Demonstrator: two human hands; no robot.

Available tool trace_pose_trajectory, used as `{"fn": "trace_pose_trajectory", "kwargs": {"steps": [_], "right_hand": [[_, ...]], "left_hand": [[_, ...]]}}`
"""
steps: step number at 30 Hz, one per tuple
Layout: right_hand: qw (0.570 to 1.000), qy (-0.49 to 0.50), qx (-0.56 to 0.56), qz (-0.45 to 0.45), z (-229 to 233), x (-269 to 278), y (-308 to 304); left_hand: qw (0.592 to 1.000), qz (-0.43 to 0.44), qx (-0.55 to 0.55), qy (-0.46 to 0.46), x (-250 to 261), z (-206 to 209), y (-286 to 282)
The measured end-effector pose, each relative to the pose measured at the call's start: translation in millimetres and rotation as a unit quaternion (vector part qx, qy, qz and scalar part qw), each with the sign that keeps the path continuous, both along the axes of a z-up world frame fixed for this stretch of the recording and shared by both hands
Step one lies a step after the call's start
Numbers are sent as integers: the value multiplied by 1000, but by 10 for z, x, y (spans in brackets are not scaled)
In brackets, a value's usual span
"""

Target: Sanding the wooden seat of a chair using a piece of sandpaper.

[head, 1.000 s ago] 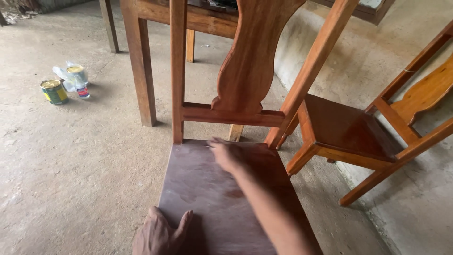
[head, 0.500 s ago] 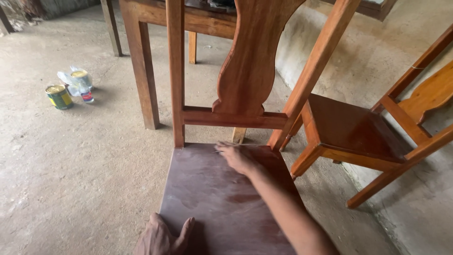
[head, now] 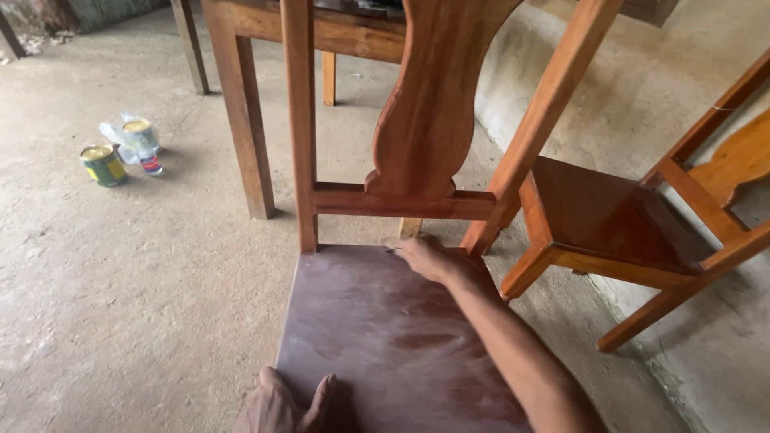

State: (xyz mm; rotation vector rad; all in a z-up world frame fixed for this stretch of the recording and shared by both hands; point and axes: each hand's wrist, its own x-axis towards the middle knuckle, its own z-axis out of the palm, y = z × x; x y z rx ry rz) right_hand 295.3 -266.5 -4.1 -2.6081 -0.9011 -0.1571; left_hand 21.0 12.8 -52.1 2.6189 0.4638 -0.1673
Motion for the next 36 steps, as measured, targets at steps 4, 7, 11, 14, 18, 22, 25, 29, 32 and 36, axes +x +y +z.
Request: {"fn": "trace_pose_trajectory", "kwargs": {"steps": [4,7,11,14,18,22,25,29,32,36], "right_hand": [[995,94,22,40,-344,279,892],[996,-26,-26,81,-86,-77,1122],[976,-42,80,196,-567,274,305],[996,-8,-11,84,-151,2,-135],[993,89,73,12,-18,-261,617],[997,39,55,-21,117,-621,1216],[994,-98,58,-2,-32,-645,619],[984,-147,88,-51,-707,-365,-695],[962,34,18,-269,-62,-877,-529],[990,-76,7,-119,313,-1183,624]], "left_hand": [[999,32,3,-43,4,77,-27],[998,38,-28,-42,-29,37,-21],[998,10,-38,-53,-14,3,47],[998,12,-57,-29,-71,235,11],[998,26,-57,-19,-51,227,-22],[998,53,-34,9,-64,202,-60],[998,62,-21,-2,-64,154,-78],[999,42,-21,14,-205,440,-117],[999,42,-24,5,-176,575,-71],[999,42,-29,-2,-251,621,-106]]}}
